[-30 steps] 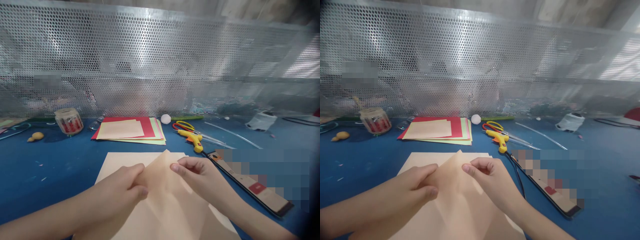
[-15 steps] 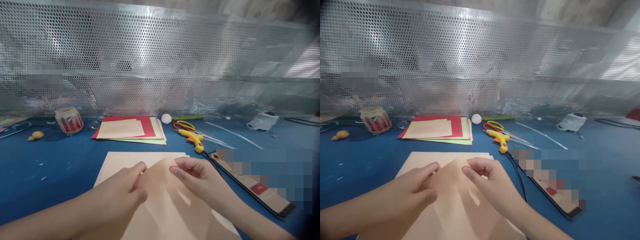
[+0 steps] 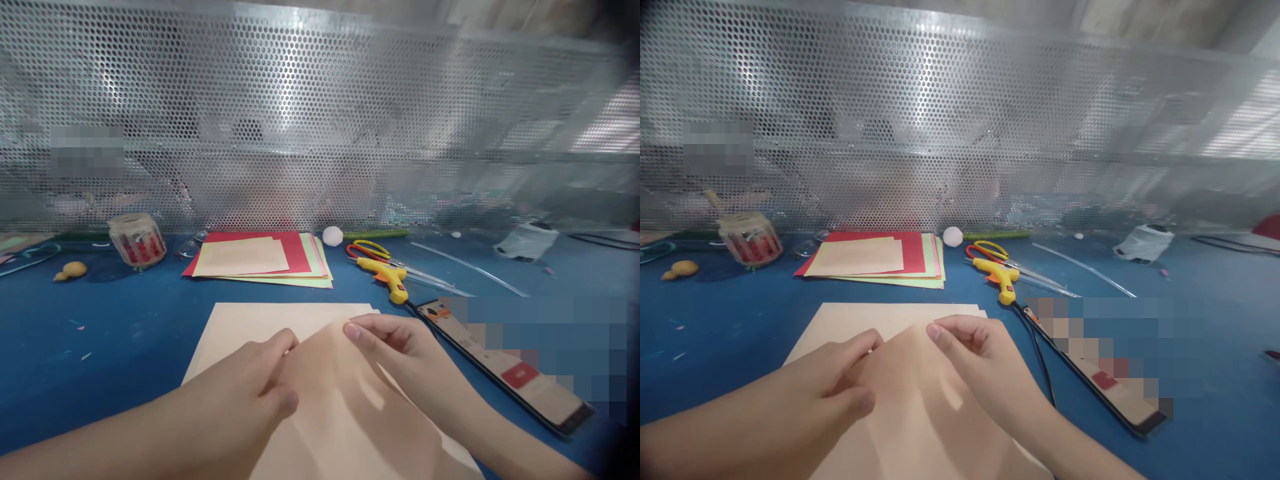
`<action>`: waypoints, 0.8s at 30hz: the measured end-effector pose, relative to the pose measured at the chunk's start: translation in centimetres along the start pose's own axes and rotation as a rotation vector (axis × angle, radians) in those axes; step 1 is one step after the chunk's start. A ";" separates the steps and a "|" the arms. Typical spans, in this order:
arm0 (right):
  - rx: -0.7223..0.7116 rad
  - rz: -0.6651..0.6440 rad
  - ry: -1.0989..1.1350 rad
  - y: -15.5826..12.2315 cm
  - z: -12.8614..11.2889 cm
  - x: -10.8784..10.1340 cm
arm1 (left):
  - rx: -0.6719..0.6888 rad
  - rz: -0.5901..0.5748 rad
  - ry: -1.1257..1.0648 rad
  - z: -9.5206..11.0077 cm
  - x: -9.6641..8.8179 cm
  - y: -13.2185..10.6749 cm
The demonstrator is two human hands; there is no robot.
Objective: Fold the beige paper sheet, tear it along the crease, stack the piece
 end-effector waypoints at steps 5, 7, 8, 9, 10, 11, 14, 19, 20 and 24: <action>-0.007 0.018 -0.004 0.2 0.7 -0.2 | -0.008 0.000 0.037 0.1 0.0 -0.2; -0.014 0.024 -0.006 0.3 0.9 -0.2 | -0.013 0.002 0.057 0.1 -0.1 -0.3; -0.017 0.026 -0.006 0.3 0.9 -0.2 | -0.015 0.003 0.066 0.1 -0.1 -0.3; -0.020 0.027 -0.004 0.3 1.0 -0.2 | -0.017 0.003 0.075 0.1 -0.1 -0.3; -0.022 0.027 -0.001 0.3 0.9 -0.2 | -0.019 0.004 0.083 0.0 -0.1 -0.3; -0.024 0.027 0.003 0.3 0.9 -0.2 | -0.021 0.004 0.089 0.0 -0.1 -0.3; -0.022 0.024 0.016 0.3 0.7 -0.3 | -0.024 0.000 0.092 0.0 0.1 -0.2; -0.010 0.010 0.020 0.2 0.7 -0.2 | -0.028 -0.008 0.085 -0.1 0.2 -0.3; -0.009 0.007 0.017 0.2 0.8 -0.2 | -0.028 -0.006 0.088 -0.2 0.1 -0.2; -0.002 0.014 -0.009 0.4 1.0 -0.2 | -0.025 -0.006 0.102 -0.4 0.2 -0.1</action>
Point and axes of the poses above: each hand's wrist, its own y-axis towards the middle knuckle, its own x-axis out of the palm, z = x × y, the point moved 8 cm from there along y, towards the middle knuckle, and after that the axes turned 6 degrees about x, right-handed, at the moved point
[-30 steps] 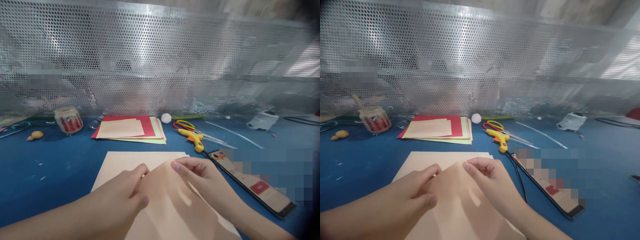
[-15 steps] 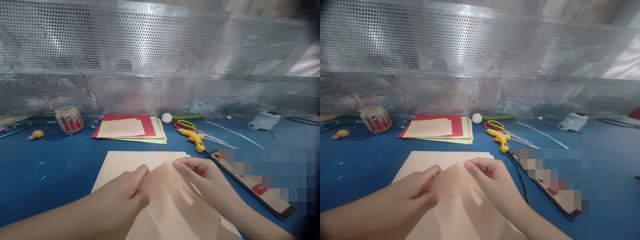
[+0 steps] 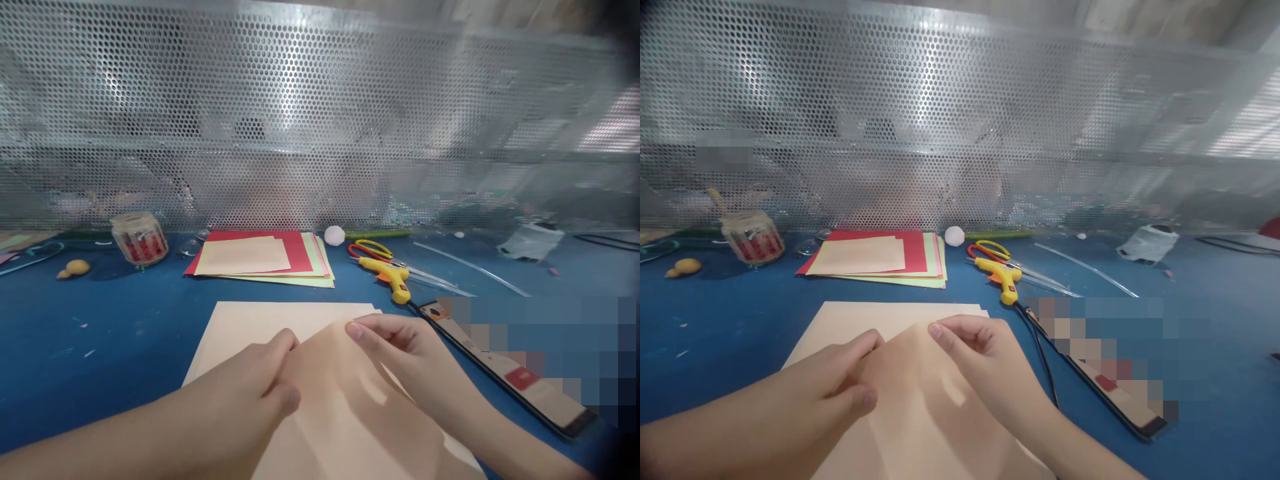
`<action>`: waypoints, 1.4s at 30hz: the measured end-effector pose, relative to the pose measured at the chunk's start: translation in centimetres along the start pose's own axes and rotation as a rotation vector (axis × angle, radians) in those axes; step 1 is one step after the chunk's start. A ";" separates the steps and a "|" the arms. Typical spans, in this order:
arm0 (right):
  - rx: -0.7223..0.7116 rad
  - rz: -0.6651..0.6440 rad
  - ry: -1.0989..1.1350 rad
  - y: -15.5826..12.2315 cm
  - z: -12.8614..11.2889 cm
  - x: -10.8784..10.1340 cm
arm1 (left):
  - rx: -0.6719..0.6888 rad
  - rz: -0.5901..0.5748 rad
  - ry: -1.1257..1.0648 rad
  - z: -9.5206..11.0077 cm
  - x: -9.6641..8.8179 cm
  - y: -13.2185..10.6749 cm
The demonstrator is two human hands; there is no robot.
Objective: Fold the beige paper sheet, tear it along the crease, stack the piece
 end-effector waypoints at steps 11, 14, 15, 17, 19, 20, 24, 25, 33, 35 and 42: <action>-0.003 0.057 -0.192 1.4 1.6 0.6 | 0.019 -0.022 0.279 -0.9 0.3 1.3; -0.039 0.051 -0.259 1.9 1.7 1.2 | 0.027 -0.019 0.431 -1.3 0.4 1.6; -0.052 0.056 -0.283 2.0 1.7 1.3 | 0.032 -0.009 0.478 -1.5 0.5 1.7; -0.078 0.069 -0.330 2.1 1.6 1.4 | 0.060 0.027 0.561 -1.5 0.9 1.8; -0.099 0.073 -0.373 2.0 1.5 1.4 | 0.125 0.095 0.642 -1.2 1.2 1.7; -0.108 0.072 -0.390 1.9 1.4 1.4 | 0.175 0.138 0.682 -0.9 1.3 1.7; -0.131 0.070 -0.430 1.7 1.2 1.6 | 0.505 0.185 0.760 1.3 2.8 1.1; -0.134 0.074 -0.434 1.7 1.2 1.7 | 0.591 0.164 0.756 1.7 3.4 0.9; -0.141 0.093 -0.456 1.6 1.5 1.7 | 0.669 0.273 0.713 0.7 7.3 0.7; -0.141 0.089 -0.461 1.6 1.4 1.7 | 0.666 0.286 0.724 0.4 8.0 0.7; -0.145 0.085 -0.493 1.4 1.0 1.8 | 0.709 0.208 0.749 0.8 8.6 0.3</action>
Point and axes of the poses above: each hand's wrist, its own y-axis towards the middle knuckle, its own x-axis out of the palm, z = x × y, the point moved 8 cm from there along y, towards the middle knuckle, and after that the axes turned 6 degrees about x, right-handed, at the moved point
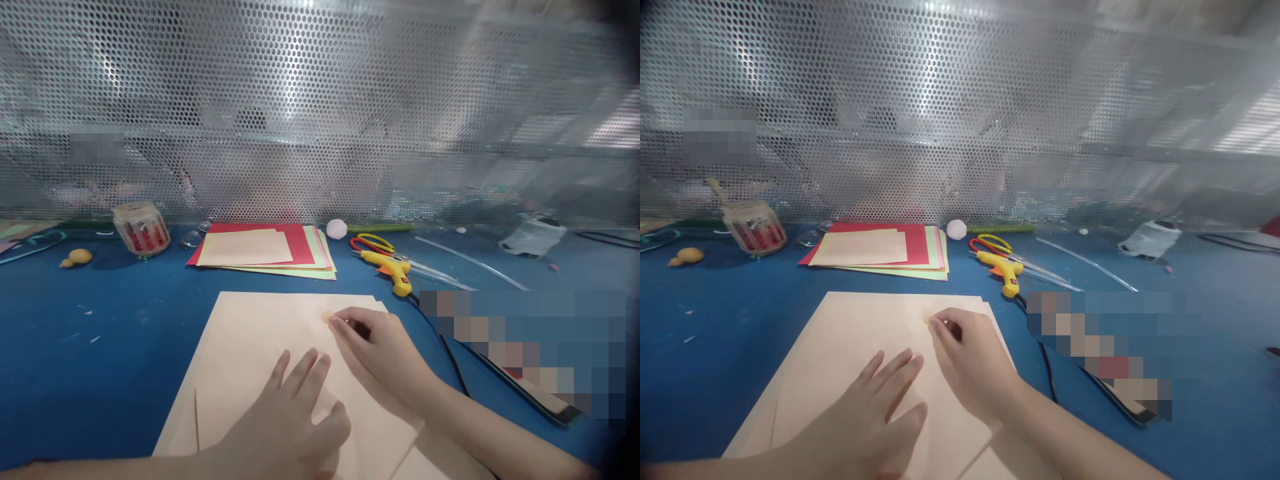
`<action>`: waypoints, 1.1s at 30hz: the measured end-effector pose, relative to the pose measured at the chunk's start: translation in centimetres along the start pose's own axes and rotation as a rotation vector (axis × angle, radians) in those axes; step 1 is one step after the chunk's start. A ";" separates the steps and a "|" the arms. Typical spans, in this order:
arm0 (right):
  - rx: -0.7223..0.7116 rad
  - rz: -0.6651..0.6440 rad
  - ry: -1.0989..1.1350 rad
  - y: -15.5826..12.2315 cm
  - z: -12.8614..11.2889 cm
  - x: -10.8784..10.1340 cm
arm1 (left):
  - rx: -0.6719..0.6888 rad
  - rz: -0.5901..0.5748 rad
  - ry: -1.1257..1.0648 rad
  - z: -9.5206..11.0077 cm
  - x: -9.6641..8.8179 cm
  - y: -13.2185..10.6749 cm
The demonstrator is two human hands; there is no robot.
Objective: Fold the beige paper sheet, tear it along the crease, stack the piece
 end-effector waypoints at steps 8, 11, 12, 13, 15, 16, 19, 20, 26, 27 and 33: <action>-0.031 -0.014 -0.060 0.1 -0.2 0.0 | -0.002 0.026 0.021 0.3 0.1 -0.3; -0.045 -0.017 -0.085 0.2 0.0 0.2 | 0.022 0.014 0.030 0.3 0.1 -0.6; -0.051 -0.023 -0.093 0.4 0.1 0.3 | 0.026 0.014 0.028 0.3 0.1 -0.7; -0.057 -0.033 -0.101 0.5 0.2 0.3 | 0.029 0.019 0.023 0.3 0.1 -0.8; -0.070 -0.048 -0.121 1.0 0.4 0.1 | 0.028 0.025 -0.010 0.3 0.0 -0.9; -0.078 -0.045 -0.134 1.1 0.3 -0.1 | 0.033 0.014 -0.032 0.3 0.0 -0.9; -0.110 -0.004 -0.169 0.3 -0.9 -1.2 | 0.004 -0.078 -0.054 0.2 0.3 -0.4; -0.123 -0.003 -0.172 -0.5 -1.6 -1.4 | -0.016 -0.109 -0.051 0.1 0.4 -0.2; -0.264 -0.319 -0.048 -7.3 -3.7 2.2 | -0.031 -0.155 -0.053 -0.1 -0.1 0.3; -0.271 -0.322 -0.040 -7.9 -3.3 2.5 | -0.031 -0.156 -0.044 -0.1 -0.3 0.2; -0.271 -0.276 -0.012 -8.0 0.2 4.3 | -0.022 -0.145 0.024 0.2 -1.3 -0.4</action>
Point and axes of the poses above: each hand's wrist, its own y-axis towards the middle knuckle, its own x-axis out of the palm, z = x × y, the point moved 8 cm from there along y, towards the middle knuckle, and after that the axes turned 6 degrees about x, right-handed, at the moved point
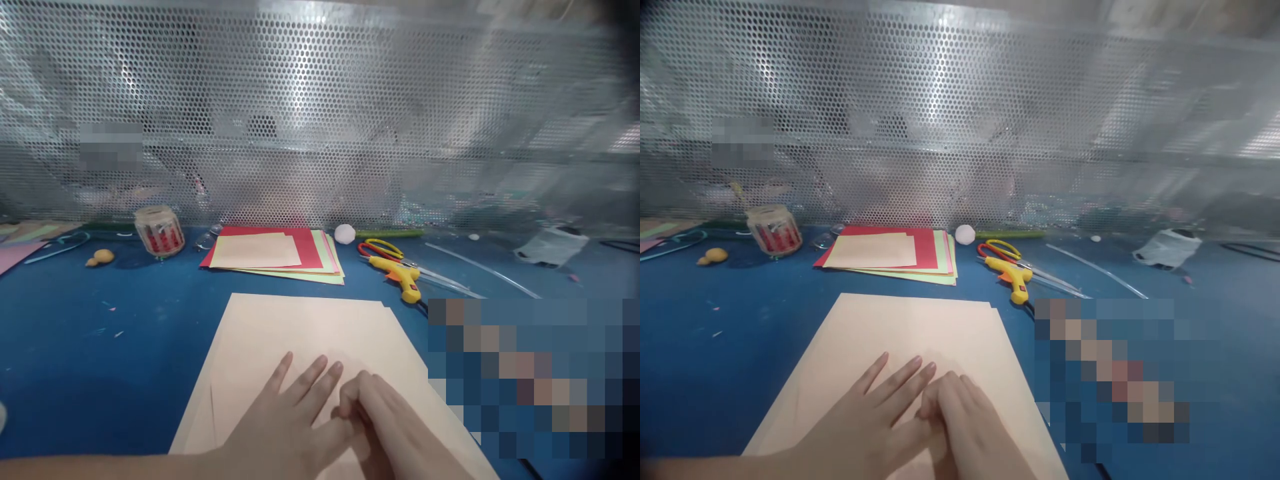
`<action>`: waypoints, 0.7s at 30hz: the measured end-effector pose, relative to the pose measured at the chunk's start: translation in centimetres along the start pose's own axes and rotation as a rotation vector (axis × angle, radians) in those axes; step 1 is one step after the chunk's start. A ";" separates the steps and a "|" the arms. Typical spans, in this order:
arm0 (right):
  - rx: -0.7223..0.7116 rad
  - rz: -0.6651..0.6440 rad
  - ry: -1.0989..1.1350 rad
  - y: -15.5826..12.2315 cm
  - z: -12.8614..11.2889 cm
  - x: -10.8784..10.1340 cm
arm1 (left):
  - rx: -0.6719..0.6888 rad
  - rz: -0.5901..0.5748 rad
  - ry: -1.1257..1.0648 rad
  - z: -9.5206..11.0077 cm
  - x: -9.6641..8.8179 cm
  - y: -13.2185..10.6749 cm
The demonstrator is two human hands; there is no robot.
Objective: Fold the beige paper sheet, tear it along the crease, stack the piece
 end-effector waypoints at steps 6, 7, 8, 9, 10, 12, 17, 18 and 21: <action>-0.043 -0.018 -0.179 -0.1 0.0 -0.2 | 0.017 0.068 0.074 0.4 0.5 -0.9; -0.053 -0.065 -0.205 -0.2 -0.3 -0.4 | 0.028 0.089 0.096 0.5 0.6 -1.3; -0.049 -0.090 -0.217 -0.3 -0.4 -0.7 | 0.045 0.107 0.118 0.6 0.7 -1.8; -0.028 -0.110 -0.221 -0.3 -0.4 -0.9 | 0.062 0.123 0.135 0.7 0.8 -2.3; -0.008 -0.112 -0.219 -0.2 -0.3 -1.2 | 0.081 0.133 0.150 0.8 1.0 -2.7; 0.013 -0.114 -0.216 -0.1 0.1 -1.0 | 0.117 0.122 0.170 1.2 1.4 -3.3; 0.005 -0.005 -0.286 0.7 1.8 1.0 | 0.174 0.092 0.309 1.8 0.7 -3.3; 0.010 0.012 -0.295 0.7 2.1 1.4 | 0.203 0.086 0.330 2.0 0.4 -3.2; 0.002 0.010 -0.298 0.7 2.2 2.0 | 0.264 0.094 0.323 2.4 -0.1 -3.7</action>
Point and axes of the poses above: each hand's wrist, its own y-axis towards the middle knuckle, its own x-axis out of the palm, z = x × y, the point moved 8 cm from there along y, towards the middle knuckle, and after that the axes turned 6 degrees about x, right-handed, at the moved point
